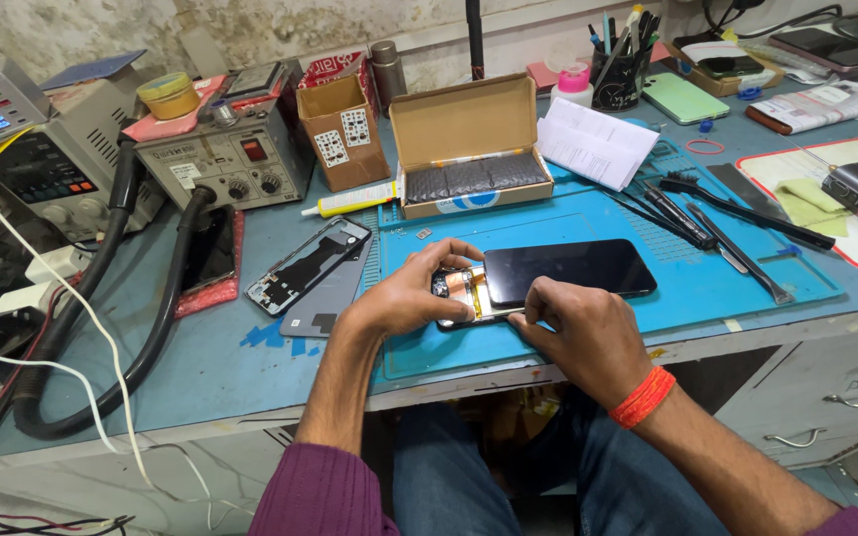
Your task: The person works on a disassembled smartphone at a repair bench, holding its exposed battery and flex cables while connecting a white cable to the phone's charging port, then aligns the screen assembly over the phone body and presses it into place by hand.
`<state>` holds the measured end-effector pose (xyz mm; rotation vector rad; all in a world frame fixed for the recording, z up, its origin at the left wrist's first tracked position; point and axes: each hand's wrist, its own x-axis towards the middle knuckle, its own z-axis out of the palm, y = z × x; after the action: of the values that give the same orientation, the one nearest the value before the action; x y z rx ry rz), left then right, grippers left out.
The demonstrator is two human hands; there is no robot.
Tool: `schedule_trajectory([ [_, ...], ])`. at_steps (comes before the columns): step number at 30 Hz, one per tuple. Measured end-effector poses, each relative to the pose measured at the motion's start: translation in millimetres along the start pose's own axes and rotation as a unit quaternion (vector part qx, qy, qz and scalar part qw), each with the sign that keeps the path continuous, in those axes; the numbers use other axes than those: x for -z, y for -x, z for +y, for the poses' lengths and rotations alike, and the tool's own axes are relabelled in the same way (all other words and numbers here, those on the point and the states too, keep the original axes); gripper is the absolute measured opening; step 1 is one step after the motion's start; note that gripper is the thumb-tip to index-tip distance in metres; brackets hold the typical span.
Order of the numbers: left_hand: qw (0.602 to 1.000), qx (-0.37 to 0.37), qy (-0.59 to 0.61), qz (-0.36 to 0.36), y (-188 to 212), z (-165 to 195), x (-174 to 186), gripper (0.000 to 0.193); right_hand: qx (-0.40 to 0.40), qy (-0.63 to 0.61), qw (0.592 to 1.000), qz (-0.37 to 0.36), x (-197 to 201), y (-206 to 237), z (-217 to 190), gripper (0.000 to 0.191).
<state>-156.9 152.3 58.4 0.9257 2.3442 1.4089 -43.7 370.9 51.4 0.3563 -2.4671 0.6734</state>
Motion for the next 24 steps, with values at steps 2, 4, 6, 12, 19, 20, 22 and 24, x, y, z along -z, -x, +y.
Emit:
schedule_trajectory([
  [2,1.000,-0.005,0.016,-0.004,0.5,-0.5,-1.5,0.072,-0.002,0.001,1.000,-0.001,0.1,1.4,-0.4,0.027],
  [4,1.000,-0.003,0.025,-0.006,0.7,-0.8,-1.4,0.072,-0.009,0.004,1.000,-0.006,0.2,0.9,-0.6,0.027],
  [6,1.000,-0.002,0.013,-0.001,0.5,-0.8,-1.3,0.072,-0.008,0.002,1.000,-0.006,0.4,0.9,-1.0,0.027],
  [12,1.000,-0.008,0.020,-0.005,0.5,-0.4,-1.0,0.072,-0.006,0.002,1.000,-0.002,0.7,0.6,-1.5,0.027],
  [19,1.000,0.006,0.020,-0.003,1.2,1.4,-1.3,0.073,-0.012,0.003,1.000,-0.004,1.0,0.1,-1.4,0.027],
  [20,1.000,0.004,0.019,-0.003,1.2,1.5,-1.3,0.073,-0.011,0.002,1.000,-0.004,1.1,0.1,-1.3,0.027],
  [22,1.000,-0.001,0.018,-0.003,0.9,1.5,-1.1,0.073,-0.010,0.000,1.000,-0.004,1.2,0.3,-1.2,0.027],
  [24,1.000,-0.004,0.018,-0.003,0.9,1.0,-1.2,0.073,-0.012,0.001,1.000,-0.005,1.3,0.6,-1.0,0.027],
])
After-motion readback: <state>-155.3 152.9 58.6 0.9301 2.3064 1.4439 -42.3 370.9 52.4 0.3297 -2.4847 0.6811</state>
